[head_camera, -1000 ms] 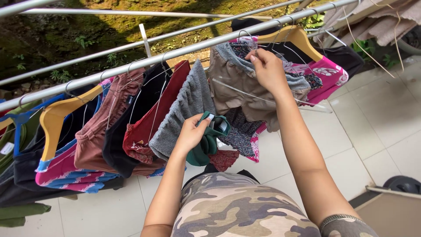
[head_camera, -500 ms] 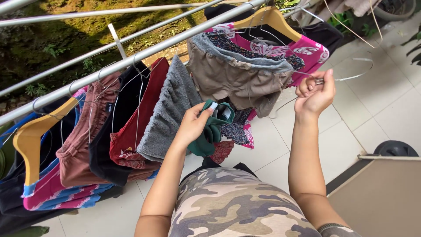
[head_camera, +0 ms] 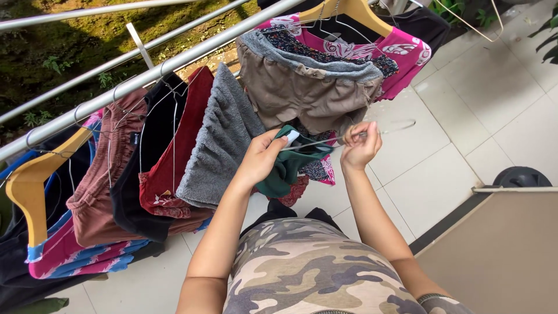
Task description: Remove several items of clothing from hangers on a laundry drying rack.
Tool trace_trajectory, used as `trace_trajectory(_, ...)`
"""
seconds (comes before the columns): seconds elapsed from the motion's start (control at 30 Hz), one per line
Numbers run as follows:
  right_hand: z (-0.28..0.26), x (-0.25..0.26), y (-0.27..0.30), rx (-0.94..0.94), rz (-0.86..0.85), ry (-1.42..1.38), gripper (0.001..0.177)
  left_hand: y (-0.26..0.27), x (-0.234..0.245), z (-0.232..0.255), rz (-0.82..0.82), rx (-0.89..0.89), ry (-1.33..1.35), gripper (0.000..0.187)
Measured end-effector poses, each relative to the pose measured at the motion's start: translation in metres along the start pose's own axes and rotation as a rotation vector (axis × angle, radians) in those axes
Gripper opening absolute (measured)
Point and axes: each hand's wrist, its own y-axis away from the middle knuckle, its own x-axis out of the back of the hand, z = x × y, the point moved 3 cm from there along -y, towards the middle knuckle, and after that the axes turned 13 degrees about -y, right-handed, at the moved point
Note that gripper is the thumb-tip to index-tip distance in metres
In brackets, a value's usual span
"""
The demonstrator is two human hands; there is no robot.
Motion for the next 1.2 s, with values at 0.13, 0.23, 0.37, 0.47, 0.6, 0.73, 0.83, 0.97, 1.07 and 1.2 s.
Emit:
trace_trajectory(0.13, 0.004, 0.051, -0.007, 0.055, -0.142, 0.182, 0.052, 0.016, 0.011, 0.007, 0.003, 0.023, -0.031, 0.024)
trace_trajectory(0.23, -0.008, 0.07, -0.019, 0.166, -0.231, 0.381, 0.052, 0.023, 0.018, 0.022, -0.023, 0.024, -0.067, 0.024)
trace_trajectory(0.37, -0.027, 0.076, -0.034, 0.383, -0.397, 0.644, 0.05, 0.021, 0.027, 0.033, 0.005, -0.02, -0.159, 0.026)
trace_trajectory(0.47, -0.039, 0.071, -0.032, 0.479, -0.536, 0.765, 0.043, 0.025, 0.029, 0.046, 0.021, -0.114, -0.288, 0.029)
trace_trajectory(0.6, -0.055, 0.054, -0.012, 0.478, -0.706, 0.945, 0.04, 0.023, 0.022, 0.064, 0.033, -0.194, -0.429, 0.031)
trace_trajectory(0.73, -0.068, 0.039, 0.007, 0.379, -0.609, 0.941, 0.046, 0.019, 0.016, 0.072, 0.087, -0.277, -0.446, 0.04)
trace_trajectory(0.83, -0.082, 0.042, 0.006, 0.319, -0.469, 0.875, 0.046, 0.019, 0.014, 0.078, 0.134, -0.337, -0.471, 0.048)
trace_trajectory(0.97, -0.103, 0.044, 0.001, 0.273, -0.319, 0.87, 0.049, 0.028, 0.003, 0.075, 0.006, -0.38, -0.52, 0.049)
trace_trajectory(1.07, -0.124, 0.056, -0.009, 0.259, -0.211, 0.849, 0.052, 0.028, -0.012, 0.061, -0.05, -0.39, -0.609, 0.049)
trace_trajectory(1.2, -0.156, 0.074, -0.016, 0.269, -0.127, 0.836, 0.055, 0.015, -0.036, 0.012, -0.022, -0.375, -0.709, 0.023)
